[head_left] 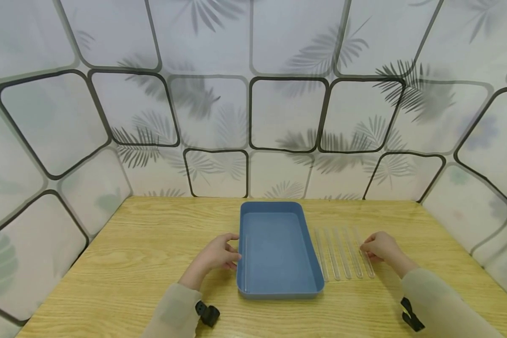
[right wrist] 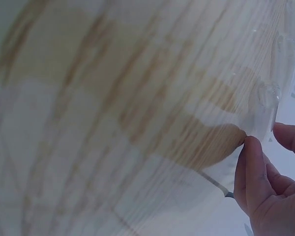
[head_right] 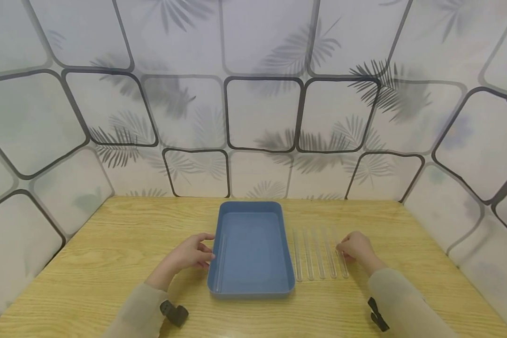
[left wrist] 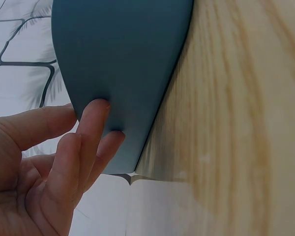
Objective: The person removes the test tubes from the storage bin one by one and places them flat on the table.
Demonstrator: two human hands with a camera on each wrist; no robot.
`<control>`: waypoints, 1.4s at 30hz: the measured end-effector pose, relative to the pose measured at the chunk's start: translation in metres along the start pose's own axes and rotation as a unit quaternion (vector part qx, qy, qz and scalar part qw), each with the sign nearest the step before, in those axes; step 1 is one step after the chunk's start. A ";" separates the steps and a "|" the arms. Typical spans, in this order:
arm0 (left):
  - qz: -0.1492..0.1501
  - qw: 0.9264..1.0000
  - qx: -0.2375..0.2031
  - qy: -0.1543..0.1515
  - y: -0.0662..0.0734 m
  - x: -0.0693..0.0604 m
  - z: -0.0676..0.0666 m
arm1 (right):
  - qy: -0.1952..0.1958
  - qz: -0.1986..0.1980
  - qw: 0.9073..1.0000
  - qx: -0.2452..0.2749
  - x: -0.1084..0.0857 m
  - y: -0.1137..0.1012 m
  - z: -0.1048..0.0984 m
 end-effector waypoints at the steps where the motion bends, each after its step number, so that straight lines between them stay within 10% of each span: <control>1: 0.000 1.000 0.001 0.000 0.000 0.000 0.000 | 0.000 0.000 1.000 -0.003 0.000 0.000 0.000; 26: 0.001 1.000 -0.007 -0.002 -0.001 0.001 0.000 | -0.009 -0.032 0.999 0.014 -0.012 -0.023 -0.014; 42: 0.002 1.000 -0.005 -0.001 0.000 0.000 0.001 | -0.042 -0.053 0.997 0.027 -0.006 -0.049 0.019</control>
Point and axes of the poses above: each hand's wrist, its own x-axis towards the middle knuckle, its own z-axis out of the palm, y = z × x, the point moved 8 cm from there along x, towards the middle knuckle, and after that the axes turned 7 degrees about -y, right-handed, at the moved point
